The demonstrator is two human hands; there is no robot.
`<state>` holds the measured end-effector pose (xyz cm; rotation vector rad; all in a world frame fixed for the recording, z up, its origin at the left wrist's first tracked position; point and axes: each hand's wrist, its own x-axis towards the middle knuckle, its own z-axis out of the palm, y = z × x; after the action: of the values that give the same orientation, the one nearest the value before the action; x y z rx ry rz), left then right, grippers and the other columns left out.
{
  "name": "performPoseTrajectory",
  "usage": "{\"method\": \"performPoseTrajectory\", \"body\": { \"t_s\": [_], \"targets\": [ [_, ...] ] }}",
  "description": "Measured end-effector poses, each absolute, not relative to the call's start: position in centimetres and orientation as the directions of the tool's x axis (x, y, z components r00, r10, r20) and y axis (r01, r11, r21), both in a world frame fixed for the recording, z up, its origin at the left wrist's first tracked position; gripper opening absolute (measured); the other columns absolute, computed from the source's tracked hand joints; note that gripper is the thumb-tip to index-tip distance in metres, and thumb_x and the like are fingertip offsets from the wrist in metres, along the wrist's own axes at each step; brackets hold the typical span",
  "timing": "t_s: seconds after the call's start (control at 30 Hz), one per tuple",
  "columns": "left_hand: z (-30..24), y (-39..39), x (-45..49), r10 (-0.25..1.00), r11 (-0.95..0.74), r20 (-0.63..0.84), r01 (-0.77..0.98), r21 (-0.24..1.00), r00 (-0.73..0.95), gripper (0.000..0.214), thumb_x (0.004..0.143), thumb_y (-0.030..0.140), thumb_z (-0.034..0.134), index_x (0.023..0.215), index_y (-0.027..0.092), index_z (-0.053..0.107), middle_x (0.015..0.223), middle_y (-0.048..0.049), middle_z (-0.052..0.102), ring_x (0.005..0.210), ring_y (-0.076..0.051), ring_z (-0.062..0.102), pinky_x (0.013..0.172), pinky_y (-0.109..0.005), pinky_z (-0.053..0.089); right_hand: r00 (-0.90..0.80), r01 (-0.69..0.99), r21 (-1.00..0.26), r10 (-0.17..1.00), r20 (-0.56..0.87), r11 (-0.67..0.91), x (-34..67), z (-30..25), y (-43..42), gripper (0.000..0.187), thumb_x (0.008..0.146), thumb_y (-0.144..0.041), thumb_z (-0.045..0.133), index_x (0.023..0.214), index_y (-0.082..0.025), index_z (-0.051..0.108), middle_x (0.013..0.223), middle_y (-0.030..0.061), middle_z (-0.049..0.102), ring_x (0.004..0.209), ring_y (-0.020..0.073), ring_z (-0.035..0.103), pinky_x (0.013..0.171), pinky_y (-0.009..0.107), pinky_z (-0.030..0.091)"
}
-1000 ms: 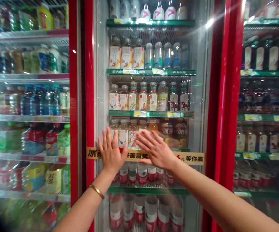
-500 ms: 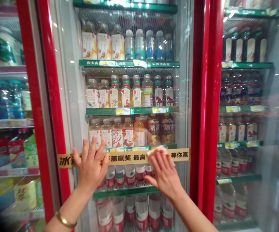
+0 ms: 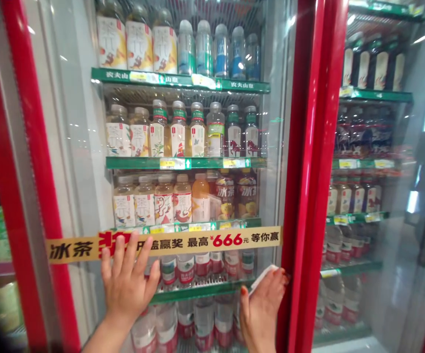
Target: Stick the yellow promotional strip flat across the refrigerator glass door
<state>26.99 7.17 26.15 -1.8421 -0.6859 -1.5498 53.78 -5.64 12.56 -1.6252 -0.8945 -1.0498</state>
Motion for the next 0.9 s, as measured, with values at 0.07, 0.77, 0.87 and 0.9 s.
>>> {"method": "performPoseTrajectory", "body": {
  "t_s": [0.07, 0.77, 0.87, 0.9],
  "targets": [
    [26.0, 7.1, 27.1, -0.007, -0.665, 0.986, 0.736, -0.127, 0.164, 0.083, 0.098, 0.033, 0.063, 0.173, 0.037, 0.026, 0.182, -0.0007, 0.022, 0.171, -0.029, 0.017, 0.141, -0.061, 0.011, 0.447, 0.87, -0.424, 0.042, 0.893, -0.253, 52.3, 13.5, -4.6, 0.097, 0.099, -0.05, 0.044, 0.174, -0.013, -0.006, 0.18, 0.0149, -0.008, 0.166, 0.0445, -0.001, 0.126, 0.087, 0.02],
    [25.6, 6.7, 27.2, -0.007, -0.71, 0.99, 0.696, -0.103, 0.14, 0.075, 0.102, 0.034, 0.061, 0.171, 0.033, 0.032, 0.182, 0.0005, 0.023, 0.171, -0.025, 0.017, 0.142, -0.053, 0.008, -0.221, 0.943, 0.269, 0.236, 0.946, -0.197, 46.0, 7.2, -2.8, 0.098, 0.1, -0.063, 0.041, 0.171, 0.001, 0.018, 0.179, 0.0226, 0.015, 0.17, 0.0379, 0.009, 0.138, 0.065, 0.008],
    [25.6, 6.7, 27.3, -0.009, -0.728, 0.991, 0.679, -0.097, 0.132, 0.074, 0.102, 0.034, 0.062, 0.17, 0.033, 0.033, 0.182, 0.0006, 0.024, 0.171, -0.025, 0.017, 0.142, -0.053, 0.008, 0.12, 0.935, -0.056, 0.163, 0.979, -0.35, 50.7, 7.9, -4.2, 0.091, 0.107, -0.055, 0.031, 0.171, 0.005, 0.005, 0.18, 0.0282, -0.001, 0.17, 0.0415, -0.003, 0.133, 0.076, 0.011],
    [25.6, 6.7, 27.3, -0.014, -0.726, 0.991, 0.681, -0.099, 0.13, 0.074, 0.102, 0.034, 0.062, 0.17, 0.033, 0.033, 0.182, 0.0006, 0.024, 0.171, -0.025, 0.017, 0.142, -0.053, 0.008, 0.277, 0.908, -0.222, 0.111, 0.955, -0.355, 51.8, 9.4, -4.5, 0.088, 0.109, -0.054, 0.026, 0.171, 0.002, 0.0, 0.18, 0.0277, -0.005, 0.17, 0.0434, -0.005, 0.13, 0.082, 0.014]
  ]
}}
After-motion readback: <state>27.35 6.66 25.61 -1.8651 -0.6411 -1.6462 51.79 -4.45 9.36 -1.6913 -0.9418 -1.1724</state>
